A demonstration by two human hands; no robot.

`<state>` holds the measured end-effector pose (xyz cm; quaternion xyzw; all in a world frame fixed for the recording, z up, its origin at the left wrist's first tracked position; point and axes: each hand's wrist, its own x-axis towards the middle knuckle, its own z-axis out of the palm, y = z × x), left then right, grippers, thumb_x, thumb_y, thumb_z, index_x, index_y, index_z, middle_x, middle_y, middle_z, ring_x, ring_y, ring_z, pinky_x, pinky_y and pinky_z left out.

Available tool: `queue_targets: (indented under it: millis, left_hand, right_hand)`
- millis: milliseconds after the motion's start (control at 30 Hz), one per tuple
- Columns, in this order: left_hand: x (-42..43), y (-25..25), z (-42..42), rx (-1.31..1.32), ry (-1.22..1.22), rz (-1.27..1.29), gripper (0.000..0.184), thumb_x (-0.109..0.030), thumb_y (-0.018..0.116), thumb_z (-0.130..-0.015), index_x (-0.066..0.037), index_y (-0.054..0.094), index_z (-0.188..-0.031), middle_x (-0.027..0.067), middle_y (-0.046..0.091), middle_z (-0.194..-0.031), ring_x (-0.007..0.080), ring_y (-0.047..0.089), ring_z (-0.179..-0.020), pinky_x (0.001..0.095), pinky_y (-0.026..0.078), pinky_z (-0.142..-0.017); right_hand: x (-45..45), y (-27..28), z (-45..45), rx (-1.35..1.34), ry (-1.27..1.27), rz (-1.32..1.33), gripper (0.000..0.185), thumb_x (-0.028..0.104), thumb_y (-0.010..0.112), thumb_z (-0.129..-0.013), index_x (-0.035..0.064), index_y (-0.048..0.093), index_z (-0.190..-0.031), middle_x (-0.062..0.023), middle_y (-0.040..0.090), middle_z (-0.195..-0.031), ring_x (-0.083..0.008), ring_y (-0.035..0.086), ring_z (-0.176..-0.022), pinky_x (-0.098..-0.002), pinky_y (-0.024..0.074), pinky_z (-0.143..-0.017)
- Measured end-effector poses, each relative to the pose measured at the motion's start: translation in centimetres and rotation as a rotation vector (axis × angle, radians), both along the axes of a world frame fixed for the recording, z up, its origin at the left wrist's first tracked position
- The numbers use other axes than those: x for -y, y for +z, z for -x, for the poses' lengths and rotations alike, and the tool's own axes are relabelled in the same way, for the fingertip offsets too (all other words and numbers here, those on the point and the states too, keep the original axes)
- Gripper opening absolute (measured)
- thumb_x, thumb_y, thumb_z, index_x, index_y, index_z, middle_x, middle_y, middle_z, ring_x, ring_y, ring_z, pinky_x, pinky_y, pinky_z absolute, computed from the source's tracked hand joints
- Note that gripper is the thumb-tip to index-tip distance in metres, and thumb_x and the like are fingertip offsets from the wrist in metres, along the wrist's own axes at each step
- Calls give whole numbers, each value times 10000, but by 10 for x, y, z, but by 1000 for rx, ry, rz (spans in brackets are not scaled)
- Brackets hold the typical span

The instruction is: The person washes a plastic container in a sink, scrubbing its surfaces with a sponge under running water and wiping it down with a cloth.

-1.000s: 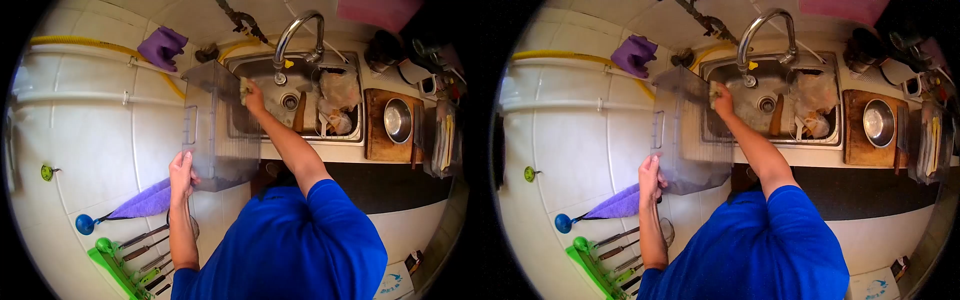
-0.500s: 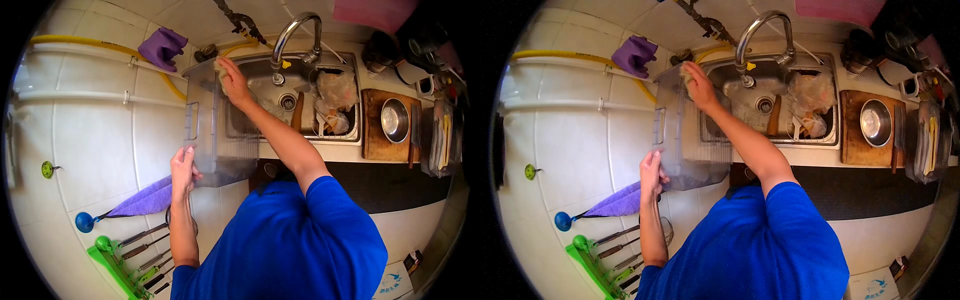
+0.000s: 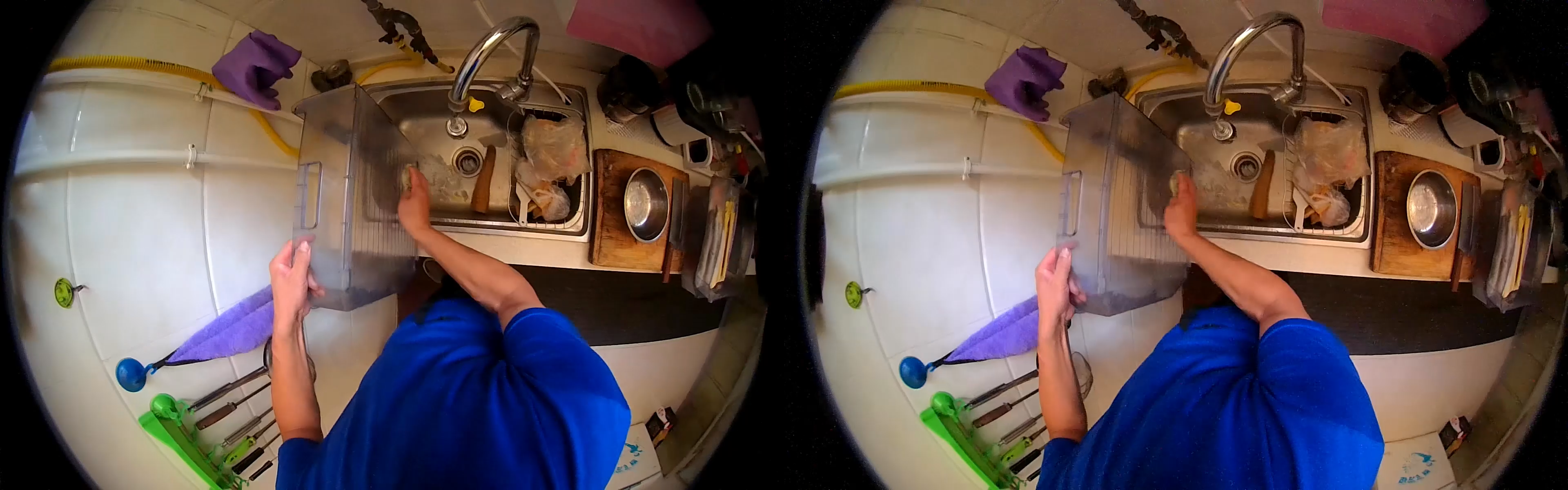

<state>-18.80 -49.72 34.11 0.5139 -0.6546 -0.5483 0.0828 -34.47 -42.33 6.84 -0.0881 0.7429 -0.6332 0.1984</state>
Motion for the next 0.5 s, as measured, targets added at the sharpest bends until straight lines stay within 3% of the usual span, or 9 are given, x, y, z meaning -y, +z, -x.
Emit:
queue_targets:
  millis: [167,267,300,333,400,433,500]
  left_hand:
    - [6,-4,-4,-45,39,-33,349,-305,609,-1020,-3,646,-1192,-17,467,-530,76,431,-387,255,435,-367]
    - [4,-6,-6,-39,45,-26,345,-300,608,-1022,-5,645,-1198,-16,473,-533,75,437,-391,254,439,-368]
    - [5,-6,-6,-34,44,-12,343,-298,608,-1022,-7,646,-1200,-17,475,-533,76,440,-393,255,440,-368]
    - [6,-6,-6,-34,49,-8,343,-298,608,-1022,-7,646,-1200,-17,475,-533,76,440,-393,255,440,-368]
    - [5,-6,-8,-50,54,-35,341,-299,609,-1022,-6,650,-1191,-18,476,-528,77,438,-387,257,430,-364]
    - [2,-5,-8,-46,65,-33,341,-299,609,-1022,-6,650,-1191,-18,476,-528,77,438,-387,257,430,-364]
    - [-1,-4,-1,-68,56,-29,347,-308,613,-1021,-3,653,-1180,-14,476,-518,82,442,-381,260,417,-362]
  right_hand:
    - [-31,159,-22,-301,221,474,618,-35,412,-880,12,427,-1496,-214,360,-1555,-397,287,-1489,-426,227,-1227]
    - [-16,151,-11,-517,270,566,632,-36,409,-863,6,435,-1493,-215,348,-1569,-398,282,-1493,-447,207,-1231]
    - [-6,124,-6,-529,230,570,647,-44,398,-851,23,449,-1493,-201,359,-1566,-375,300,-1489,-441,212,-1229]
    - [4,99,2,-331,151,579,600,-15,382,-894,31,446,-1490,-203,380,-1548,-368,331,-1468,-427,237,-1220]
    - [22,19,21,-245,46,401,547,10,364,-952,43,429,-1495,-200,401,-1535,-349,364,-1448,-405,262,-1212]
    - [21,-32,30,-358,15,215,540,6,362,-967,46,415,-1503,-196,401,-1540,-338,365,-1449,-398,262,-1213]
    - [12,-59,33,53,36,44,593,-26,387,-934,58,396,-1521,-199,393,-1554,-347,345,-1462,-400,238,-1223]
